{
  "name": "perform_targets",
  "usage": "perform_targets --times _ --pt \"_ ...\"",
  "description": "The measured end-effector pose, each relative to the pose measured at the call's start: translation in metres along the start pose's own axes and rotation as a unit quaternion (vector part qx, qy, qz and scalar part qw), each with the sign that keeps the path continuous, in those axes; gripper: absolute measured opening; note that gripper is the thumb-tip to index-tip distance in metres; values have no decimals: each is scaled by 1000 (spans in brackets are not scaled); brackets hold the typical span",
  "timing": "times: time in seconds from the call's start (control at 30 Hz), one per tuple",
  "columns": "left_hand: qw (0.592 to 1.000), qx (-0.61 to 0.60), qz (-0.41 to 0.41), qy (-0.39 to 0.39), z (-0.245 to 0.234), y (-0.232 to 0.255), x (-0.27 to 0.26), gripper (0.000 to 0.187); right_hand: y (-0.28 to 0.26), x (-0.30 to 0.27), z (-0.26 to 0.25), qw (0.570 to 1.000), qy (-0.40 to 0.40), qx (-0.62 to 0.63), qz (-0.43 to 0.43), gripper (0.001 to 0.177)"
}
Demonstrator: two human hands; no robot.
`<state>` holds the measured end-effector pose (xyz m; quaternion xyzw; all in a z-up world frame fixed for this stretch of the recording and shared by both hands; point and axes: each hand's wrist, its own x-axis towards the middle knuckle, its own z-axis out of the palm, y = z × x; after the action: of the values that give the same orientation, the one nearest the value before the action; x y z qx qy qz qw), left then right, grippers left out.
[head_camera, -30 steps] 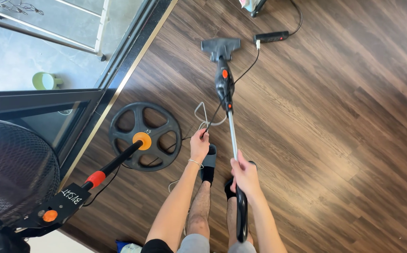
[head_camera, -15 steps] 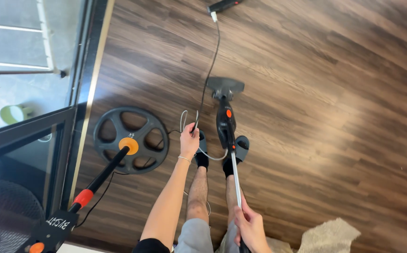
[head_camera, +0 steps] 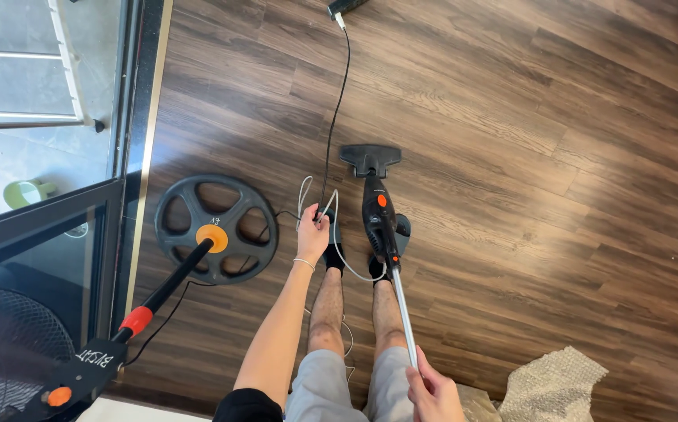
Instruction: Plugging in a vacuum cleaner and managing the power cord while navigating the room.
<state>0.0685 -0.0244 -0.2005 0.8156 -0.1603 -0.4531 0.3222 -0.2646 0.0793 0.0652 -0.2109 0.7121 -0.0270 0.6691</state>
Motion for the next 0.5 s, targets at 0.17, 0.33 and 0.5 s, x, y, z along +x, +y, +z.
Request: perform_targets --times 0.17,0.33,0.5 --pt "1000 3 -7 -18 -5 9 -10 50 -52 0 49 992 17 33 120 54" --pt "999 18 11 -32 -6 -3 -16 53 -84 -4 87 986 57 98 119 53" --pt "999 23 13 -47 -7 14 -20 54 -168 7 107 989 29 116 89 49"
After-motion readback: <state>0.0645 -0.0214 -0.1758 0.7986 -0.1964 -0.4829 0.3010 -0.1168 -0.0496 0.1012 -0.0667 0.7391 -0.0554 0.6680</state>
